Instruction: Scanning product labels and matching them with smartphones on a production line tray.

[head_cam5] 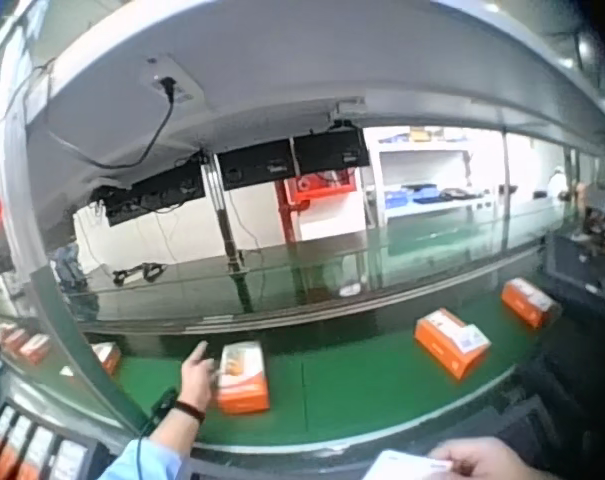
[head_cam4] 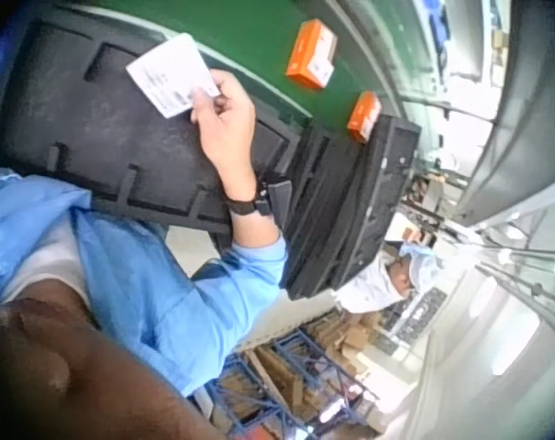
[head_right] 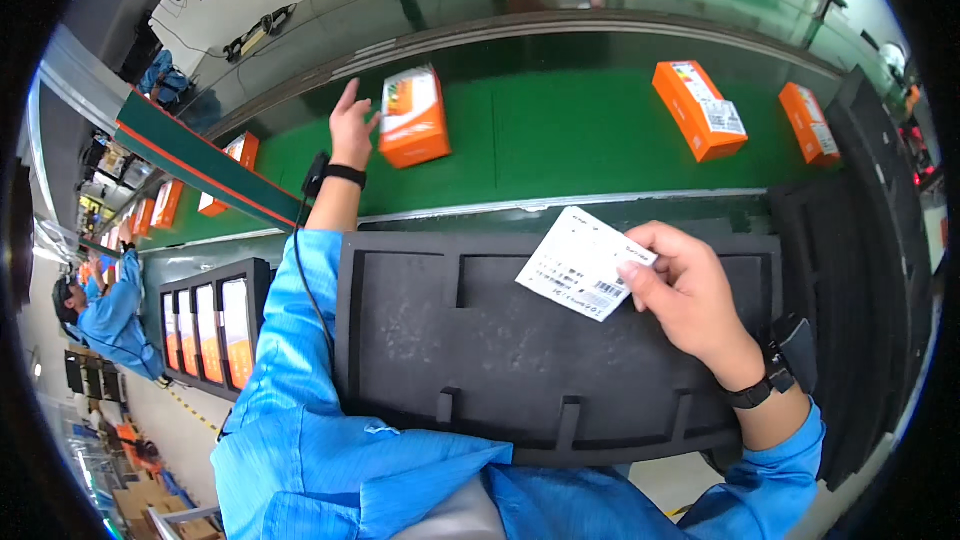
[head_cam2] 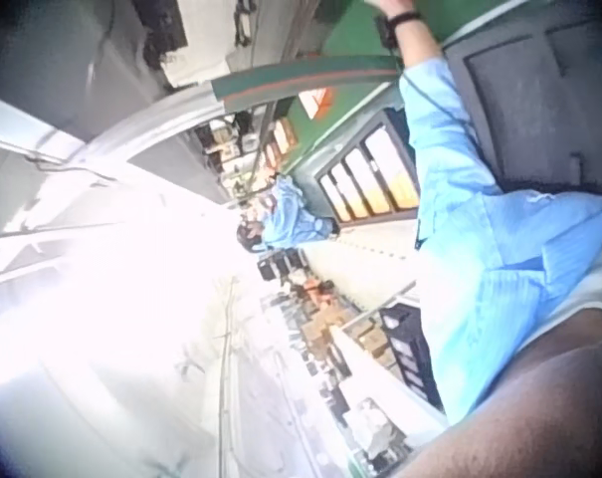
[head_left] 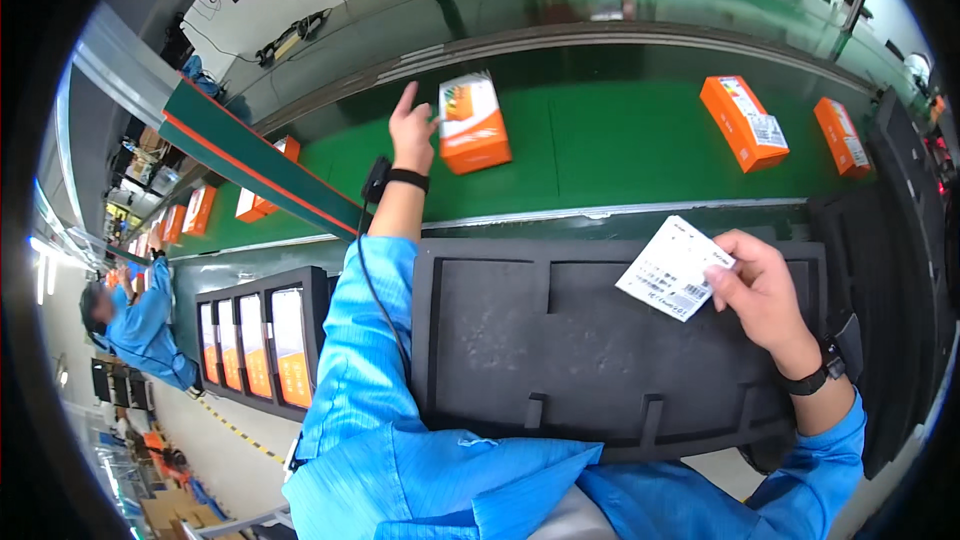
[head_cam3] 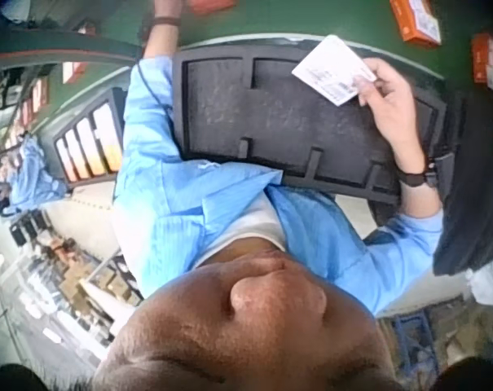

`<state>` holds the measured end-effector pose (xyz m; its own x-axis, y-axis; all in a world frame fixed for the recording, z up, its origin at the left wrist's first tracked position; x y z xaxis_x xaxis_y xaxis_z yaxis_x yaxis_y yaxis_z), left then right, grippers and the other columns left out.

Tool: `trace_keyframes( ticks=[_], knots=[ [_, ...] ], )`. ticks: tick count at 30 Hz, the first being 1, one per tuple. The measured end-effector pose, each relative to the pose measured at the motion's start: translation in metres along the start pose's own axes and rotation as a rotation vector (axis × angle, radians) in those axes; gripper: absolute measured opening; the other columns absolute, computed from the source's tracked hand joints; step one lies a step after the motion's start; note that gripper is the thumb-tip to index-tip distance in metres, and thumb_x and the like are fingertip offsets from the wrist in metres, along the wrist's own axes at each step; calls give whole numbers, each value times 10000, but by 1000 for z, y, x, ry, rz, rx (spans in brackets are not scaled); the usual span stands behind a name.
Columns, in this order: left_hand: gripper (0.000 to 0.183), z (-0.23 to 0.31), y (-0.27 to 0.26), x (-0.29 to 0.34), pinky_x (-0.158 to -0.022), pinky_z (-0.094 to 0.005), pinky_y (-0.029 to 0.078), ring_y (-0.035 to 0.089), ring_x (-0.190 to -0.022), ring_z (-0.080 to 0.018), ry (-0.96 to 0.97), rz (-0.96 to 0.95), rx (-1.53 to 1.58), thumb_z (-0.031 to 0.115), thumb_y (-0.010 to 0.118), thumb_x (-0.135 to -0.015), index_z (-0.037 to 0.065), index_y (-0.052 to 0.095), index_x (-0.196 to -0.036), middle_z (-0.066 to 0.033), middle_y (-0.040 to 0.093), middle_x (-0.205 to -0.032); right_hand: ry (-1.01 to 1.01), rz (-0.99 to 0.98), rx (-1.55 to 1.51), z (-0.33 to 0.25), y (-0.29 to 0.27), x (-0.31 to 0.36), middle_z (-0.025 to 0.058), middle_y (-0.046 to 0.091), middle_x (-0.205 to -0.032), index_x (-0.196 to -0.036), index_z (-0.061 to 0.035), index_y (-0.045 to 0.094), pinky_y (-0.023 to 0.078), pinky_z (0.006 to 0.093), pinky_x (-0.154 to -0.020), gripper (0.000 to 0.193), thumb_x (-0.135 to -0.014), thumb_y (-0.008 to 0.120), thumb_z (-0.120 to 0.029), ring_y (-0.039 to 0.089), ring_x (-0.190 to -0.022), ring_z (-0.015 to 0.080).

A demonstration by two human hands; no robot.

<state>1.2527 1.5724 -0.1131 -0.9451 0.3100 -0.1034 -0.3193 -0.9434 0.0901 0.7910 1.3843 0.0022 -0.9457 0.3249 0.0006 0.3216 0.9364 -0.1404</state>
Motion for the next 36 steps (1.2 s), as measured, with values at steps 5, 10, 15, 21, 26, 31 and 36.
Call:
trace_keyframes(
  ticks=[5,10,15,21,26,31,36],
  knots=[
    [525,-1,-4,33,-1030,-412,361,402,-1283,-386,416,115,-787,355,612,-838,112,540,-1297,-265,394,-1394,-46,120,-1,-38,-4,-11,2,582,-825,-1015,19,573,401,173,-531,151,-901,575,-81,475,-605,25],
    [767,13,87,86,-1028,-586,282,311,-1327,-393,891,-678,-1255,529,704,-695,239,456,-1360,-156,355,-1440,-76,135,198,-75,17,-42,-4,584,-813,-994,17,587,389,175,-541,156,-898,580,-106,469,-604,26],
    [1035,18,141,64,-985,-567,348,345,-1294,-398,812,-990,-1453,475,805,-568,316,281,-1447,-157,360,-1422,-83,118,219,-71,28,-77,-18,578,-795,-996,5,593,376,178,-549,150,-899,586,-110,462,-609,30],
    [1055,32,141,70,-855,-705,359,399,-1205,-393,1125,-799,-1242,265,831,-510,416,303,-1411,-227,430,-1255,-82,112,217,-58,30,-106,-18,571,-808,-1014,4,590,378,181,-562,167,-900,593,-118,463,-617,33],
    [935,49,44,74,-907,-530,400,431,-1103,-407,1141,15,-601,272,858,-509,251,452,-1350,-225,389,-1222,-151,94,256,-51,23,-142,-35,558,-771,-1000,-11,594,374,184,-551,147,-914,580,-129,452,-596,26],
    [1181,35,-37,79,-1015,-456,357,394,-1180,-401,692,526,-364,230,865,-589,92,91,-1471,-227,326,-1321,-107,71,220,-25,21,-178,-47,536,-725,-1000,-13,595,369,187,-549,154,-911,588,-138,445,-578,27],
    [1181,30,-49,100,-1013,-448,391,378,-1233,-401,605,385,-404,264,862,-580,154,105,-1480,-242,352,-1322,-68,26,218,-15,45,-201,-59,514,-688,-1007,-23,598,361,193,-554,169,-913,587,-163,442,-582,26]
  ],
)
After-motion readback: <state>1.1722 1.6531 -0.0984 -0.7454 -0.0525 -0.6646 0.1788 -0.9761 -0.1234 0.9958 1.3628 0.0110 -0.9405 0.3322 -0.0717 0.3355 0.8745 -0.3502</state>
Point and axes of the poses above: each hand's wrist, its own x-axis away from the middle knuckle, its own y-axis out of the palm, z = x × y, the point moved 4 cm from there along -x, towards the middle knuckle
